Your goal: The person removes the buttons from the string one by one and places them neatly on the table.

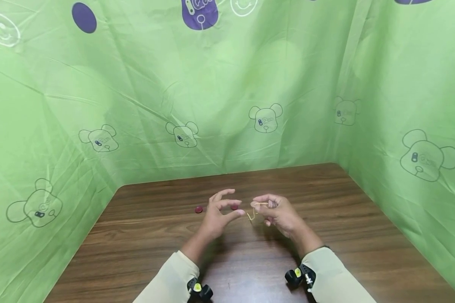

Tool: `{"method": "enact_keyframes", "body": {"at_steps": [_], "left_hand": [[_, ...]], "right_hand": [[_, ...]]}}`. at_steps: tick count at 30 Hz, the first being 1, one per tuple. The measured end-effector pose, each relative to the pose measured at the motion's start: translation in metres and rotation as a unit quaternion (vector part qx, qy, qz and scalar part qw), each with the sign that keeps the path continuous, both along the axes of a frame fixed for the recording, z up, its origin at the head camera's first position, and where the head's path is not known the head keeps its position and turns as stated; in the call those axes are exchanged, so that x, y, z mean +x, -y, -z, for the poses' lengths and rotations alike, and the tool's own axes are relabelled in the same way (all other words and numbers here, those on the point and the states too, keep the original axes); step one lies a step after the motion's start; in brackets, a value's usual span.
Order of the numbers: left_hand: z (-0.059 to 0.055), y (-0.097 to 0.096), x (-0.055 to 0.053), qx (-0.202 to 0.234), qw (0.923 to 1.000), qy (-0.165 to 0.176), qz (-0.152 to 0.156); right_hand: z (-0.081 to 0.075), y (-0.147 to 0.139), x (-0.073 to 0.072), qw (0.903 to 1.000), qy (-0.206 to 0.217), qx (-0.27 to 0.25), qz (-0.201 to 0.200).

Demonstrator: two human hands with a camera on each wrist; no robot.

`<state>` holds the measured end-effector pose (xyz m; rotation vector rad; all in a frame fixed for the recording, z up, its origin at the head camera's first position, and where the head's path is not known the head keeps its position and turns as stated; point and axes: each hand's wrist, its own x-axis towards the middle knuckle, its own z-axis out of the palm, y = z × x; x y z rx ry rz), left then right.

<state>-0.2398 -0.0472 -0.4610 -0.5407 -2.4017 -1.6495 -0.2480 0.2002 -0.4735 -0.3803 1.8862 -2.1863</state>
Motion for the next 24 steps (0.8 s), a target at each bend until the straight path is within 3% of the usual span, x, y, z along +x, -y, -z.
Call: {"method": "enact_keyframes", "body": {"at_steps": [24], "left_hand": [[0.009, -0.007, 0.004, 0.027, 0.9993, -0.011, 0.022]], "right_hand": [[0.000, 0.017, 0.007, 0.9998, -0.013, -0.007, -0.016]]}}
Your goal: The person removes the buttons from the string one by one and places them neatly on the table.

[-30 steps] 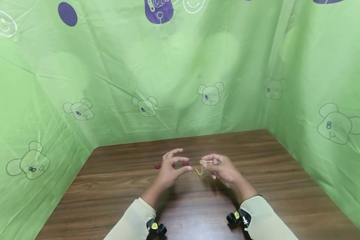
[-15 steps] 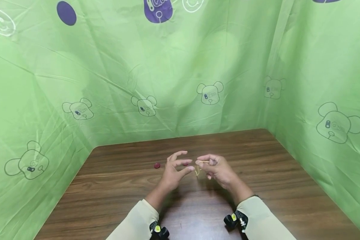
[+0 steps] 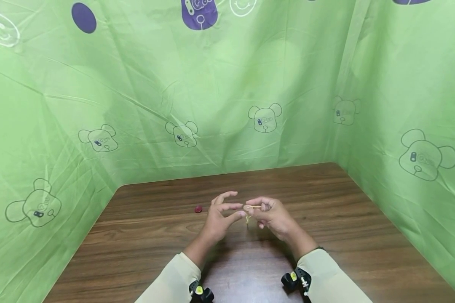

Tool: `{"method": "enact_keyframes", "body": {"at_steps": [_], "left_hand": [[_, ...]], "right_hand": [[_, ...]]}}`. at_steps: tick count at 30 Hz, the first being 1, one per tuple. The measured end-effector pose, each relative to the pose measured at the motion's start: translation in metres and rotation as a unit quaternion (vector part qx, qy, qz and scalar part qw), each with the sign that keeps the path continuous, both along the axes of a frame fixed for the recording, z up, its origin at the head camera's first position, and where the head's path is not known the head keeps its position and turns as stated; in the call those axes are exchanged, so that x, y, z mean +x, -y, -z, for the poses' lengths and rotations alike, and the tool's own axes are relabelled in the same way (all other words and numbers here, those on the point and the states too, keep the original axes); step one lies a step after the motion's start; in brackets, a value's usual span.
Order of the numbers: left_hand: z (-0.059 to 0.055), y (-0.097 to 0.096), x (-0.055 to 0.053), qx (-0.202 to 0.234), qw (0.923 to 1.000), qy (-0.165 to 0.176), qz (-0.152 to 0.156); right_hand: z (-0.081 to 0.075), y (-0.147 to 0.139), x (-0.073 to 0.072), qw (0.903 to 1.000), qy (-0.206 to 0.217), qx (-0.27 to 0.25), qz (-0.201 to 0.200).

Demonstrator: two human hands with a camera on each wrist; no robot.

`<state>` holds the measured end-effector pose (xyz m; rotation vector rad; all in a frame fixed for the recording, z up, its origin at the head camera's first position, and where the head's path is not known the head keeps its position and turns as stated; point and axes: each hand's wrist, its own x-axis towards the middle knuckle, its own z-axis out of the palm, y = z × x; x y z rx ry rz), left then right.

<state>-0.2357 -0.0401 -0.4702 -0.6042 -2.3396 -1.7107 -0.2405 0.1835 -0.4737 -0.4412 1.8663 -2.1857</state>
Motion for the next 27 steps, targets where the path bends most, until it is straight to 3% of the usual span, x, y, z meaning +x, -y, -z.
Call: {"method": "enact_keyframes", "body": {"at_steps": [11, 27], "left_hand": [[0.0011, 0.0003, 0.0006, 0.007, 0.9999, 0.007, 0.013], [0.0016, -0.0031, 0.0024, 0.029, 0.9993, -0.023, 0.002]], "right_hand": [[0.0012, 0.0006, 0.0012, 0.9990, -0.011, -0.022, -0.037], [-0.0008, 0.0023, 0.0033, 0.9992, -0.009, -0.026, -0.029]]}}
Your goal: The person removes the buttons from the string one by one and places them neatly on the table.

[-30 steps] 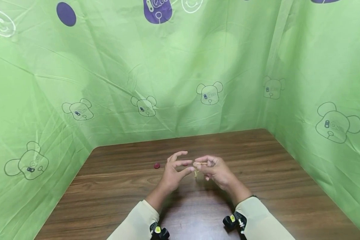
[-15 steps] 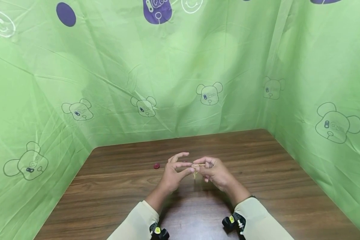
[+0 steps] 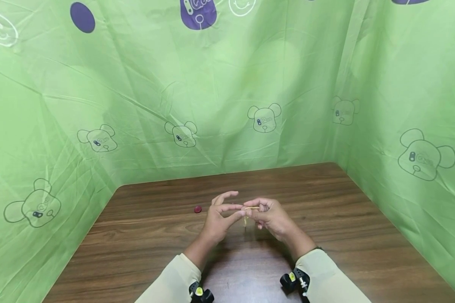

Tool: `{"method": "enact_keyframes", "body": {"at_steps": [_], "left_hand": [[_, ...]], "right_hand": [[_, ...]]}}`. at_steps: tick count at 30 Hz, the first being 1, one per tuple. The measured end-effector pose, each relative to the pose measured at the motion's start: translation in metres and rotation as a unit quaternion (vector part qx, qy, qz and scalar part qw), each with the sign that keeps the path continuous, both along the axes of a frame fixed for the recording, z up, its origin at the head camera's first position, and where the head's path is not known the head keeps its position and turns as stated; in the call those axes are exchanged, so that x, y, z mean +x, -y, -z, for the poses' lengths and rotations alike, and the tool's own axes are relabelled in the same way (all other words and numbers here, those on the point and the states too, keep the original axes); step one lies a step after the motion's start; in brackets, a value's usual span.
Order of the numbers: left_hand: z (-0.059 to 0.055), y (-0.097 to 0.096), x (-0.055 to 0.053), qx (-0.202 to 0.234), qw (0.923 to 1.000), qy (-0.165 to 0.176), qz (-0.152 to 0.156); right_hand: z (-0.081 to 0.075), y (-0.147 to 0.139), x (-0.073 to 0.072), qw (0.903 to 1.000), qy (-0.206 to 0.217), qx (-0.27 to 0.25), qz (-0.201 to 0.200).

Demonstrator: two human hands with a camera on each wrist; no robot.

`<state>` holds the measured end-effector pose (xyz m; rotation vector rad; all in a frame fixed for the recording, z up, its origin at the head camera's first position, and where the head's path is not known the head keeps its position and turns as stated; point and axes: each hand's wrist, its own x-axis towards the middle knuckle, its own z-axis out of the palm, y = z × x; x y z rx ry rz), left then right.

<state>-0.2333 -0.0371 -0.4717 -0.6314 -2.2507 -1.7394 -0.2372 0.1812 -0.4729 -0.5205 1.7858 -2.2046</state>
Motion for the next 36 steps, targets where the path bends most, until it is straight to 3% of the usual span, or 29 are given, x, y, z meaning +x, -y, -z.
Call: {"method": "enact_keyframes", "body": {"at_steps": [13, 28, 36], "left_hand": [[-0.0016, 0.0024, 0.0004, 0.013, 0.9997, 0.007, -0.019], [-0.0031, 0.0021, -0.0006, 0.002, 0.9999, 0.013, 0.001], [0.0018, 0.0057, -0.0049, -0.003, 0.9997, 0.003, -0.024]], "right_hand": [[-0.0025, 0.0029, 0.0000, 0.9993, 0.022, 0.020, 0.021], [-0.0015, 0.0037, -0.0012, 0.9990, 0.005, 0.026, 0.036], [-0.0037, 0.0033, -0.0014, 0.9973, 0.032, 0.039, 0.053]]}}
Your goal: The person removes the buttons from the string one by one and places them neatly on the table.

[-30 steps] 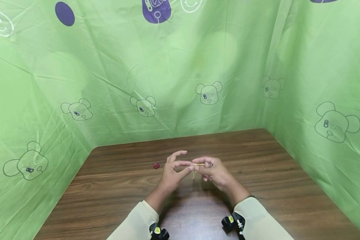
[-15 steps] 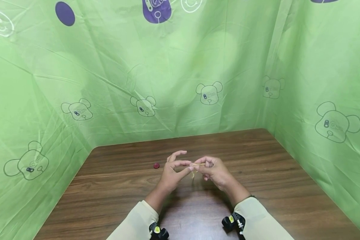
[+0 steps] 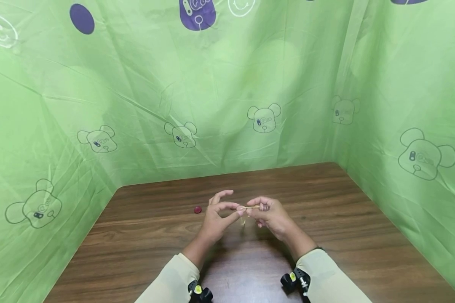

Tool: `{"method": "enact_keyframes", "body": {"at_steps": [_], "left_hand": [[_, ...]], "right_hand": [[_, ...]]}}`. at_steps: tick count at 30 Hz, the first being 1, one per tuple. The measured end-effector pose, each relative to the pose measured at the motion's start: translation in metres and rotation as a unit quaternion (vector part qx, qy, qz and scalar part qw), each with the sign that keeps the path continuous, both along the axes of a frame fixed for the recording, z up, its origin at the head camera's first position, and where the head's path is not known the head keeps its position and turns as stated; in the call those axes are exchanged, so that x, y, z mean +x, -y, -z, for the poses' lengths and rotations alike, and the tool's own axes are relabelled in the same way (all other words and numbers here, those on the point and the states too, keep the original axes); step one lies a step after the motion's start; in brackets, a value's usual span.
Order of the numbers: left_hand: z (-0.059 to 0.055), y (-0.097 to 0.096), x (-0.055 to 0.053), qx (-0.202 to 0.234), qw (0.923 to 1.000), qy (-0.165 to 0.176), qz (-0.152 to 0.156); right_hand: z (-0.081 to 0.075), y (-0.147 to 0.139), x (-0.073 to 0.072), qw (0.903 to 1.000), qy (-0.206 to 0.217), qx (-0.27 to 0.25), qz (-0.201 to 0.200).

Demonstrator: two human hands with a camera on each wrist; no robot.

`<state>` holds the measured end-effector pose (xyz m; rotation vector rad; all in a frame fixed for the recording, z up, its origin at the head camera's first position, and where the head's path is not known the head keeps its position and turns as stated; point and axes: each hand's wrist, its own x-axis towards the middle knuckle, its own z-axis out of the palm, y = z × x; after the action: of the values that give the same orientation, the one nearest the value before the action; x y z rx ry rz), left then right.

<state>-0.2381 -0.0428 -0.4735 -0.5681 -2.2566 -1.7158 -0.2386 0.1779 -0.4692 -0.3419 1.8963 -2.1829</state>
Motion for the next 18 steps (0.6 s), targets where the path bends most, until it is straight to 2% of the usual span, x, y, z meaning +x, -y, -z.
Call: {"method": "enact_keyframes", "body": {"at_steps": [3, 7, 11, 18], "left_hand": [[0.002, 0.005, -0.002, -0.001, 0.9999, 0.002, -0.014], [0.004, 0.011, -0.005, 0.004, 0.9997, 0.008, -0.023], [0.005, 0.016, -0.007, 0.005, 0.9996, 0.010, -0.025], [0.007, 0.021, -0.007, -0.001, 0.9991, 0.019, -0.038]], "right_hand": [[-0.001, -0.001, 0.001, 0.9997, 0.024, 0.000, 0.004], [-0.003, -0.003, 0.002, 0.9988, 0.045, -0.015, -0.012], [-0.004, -0.004, 0.002, 0.9975, 0.054, -0.036, -0.028], [-0.004, -0.002, 0.000, 0.9972, 0.061, -0.037, -0.020]]}}
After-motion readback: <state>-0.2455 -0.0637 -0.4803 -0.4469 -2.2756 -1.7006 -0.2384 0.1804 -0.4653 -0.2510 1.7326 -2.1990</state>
